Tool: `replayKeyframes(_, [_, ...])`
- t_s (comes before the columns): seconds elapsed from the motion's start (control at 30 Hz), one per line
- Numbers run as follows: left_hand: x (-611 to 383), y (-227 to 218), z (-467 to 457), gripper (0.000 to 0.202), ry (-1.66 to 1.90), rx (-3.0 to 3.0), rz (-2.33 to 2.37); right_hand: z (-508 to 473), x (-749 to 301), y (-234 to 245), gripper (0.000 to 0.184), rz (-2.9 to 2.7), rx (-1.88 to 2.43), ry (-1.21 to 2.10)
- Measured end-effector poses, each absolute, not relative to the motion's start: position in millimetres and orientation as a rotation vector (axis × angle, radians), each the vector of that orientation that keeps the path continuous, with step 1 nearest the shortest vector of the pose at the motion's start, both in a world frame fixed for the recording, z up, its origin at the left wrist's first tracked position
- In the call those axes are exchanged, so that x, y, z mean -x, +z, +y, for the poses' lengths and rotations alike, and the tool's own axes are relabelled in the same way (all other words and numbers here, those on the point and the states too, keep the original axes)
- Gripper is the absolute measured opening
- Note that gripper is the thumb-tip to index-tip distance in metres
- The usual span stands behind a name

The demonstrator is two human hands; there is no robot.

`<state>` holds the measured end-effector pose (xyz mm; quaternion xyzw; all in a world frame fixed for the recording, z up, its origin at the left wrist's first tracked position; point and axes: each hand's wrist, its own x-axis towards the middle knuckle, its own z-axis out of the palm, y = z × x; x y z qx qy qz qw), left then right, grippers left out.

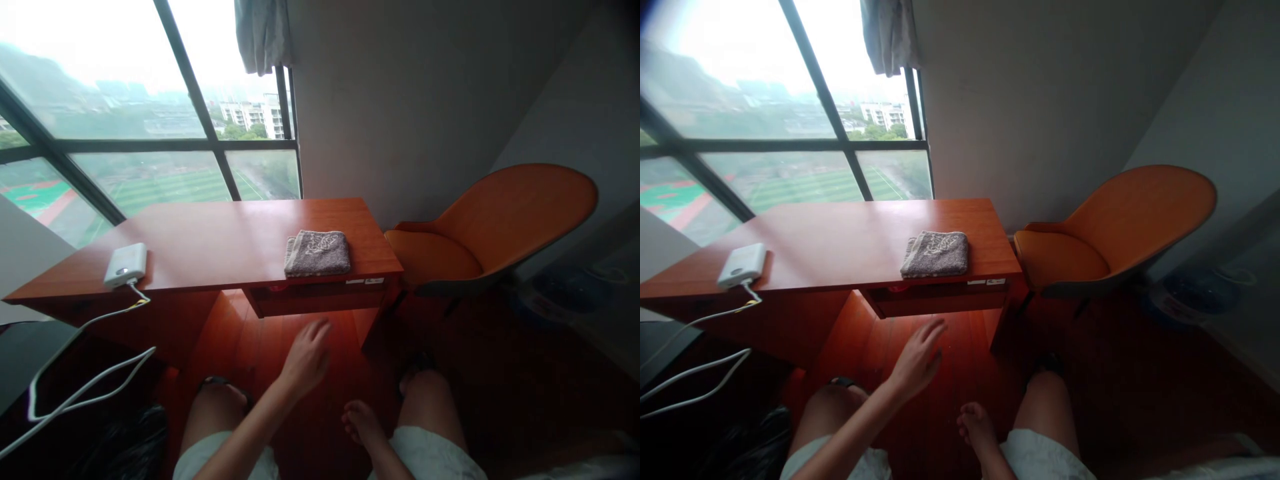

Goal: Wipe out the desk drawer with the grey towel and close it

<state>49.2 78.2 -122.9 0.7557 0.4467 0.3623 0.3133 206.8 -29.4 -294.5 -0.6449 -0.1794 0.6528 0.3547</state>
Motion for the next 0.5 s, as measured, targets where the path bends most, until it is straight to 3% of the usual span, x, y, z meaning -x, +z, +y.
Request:
replayKeyframes(0.2, [-44.2,-220.8,-25.4,0.023,0.713,-1.328,1.045,-35.0,-200.5,-289.0,0.026,-0.621,1.646,1.758])
replayKeyframes(0.5, [-53.6,-261.9,-45.6,0.024,0.682,-1.005,0.987,-44.0,-185.8,-314.9,0.025,-1.019,1.547,1.695])
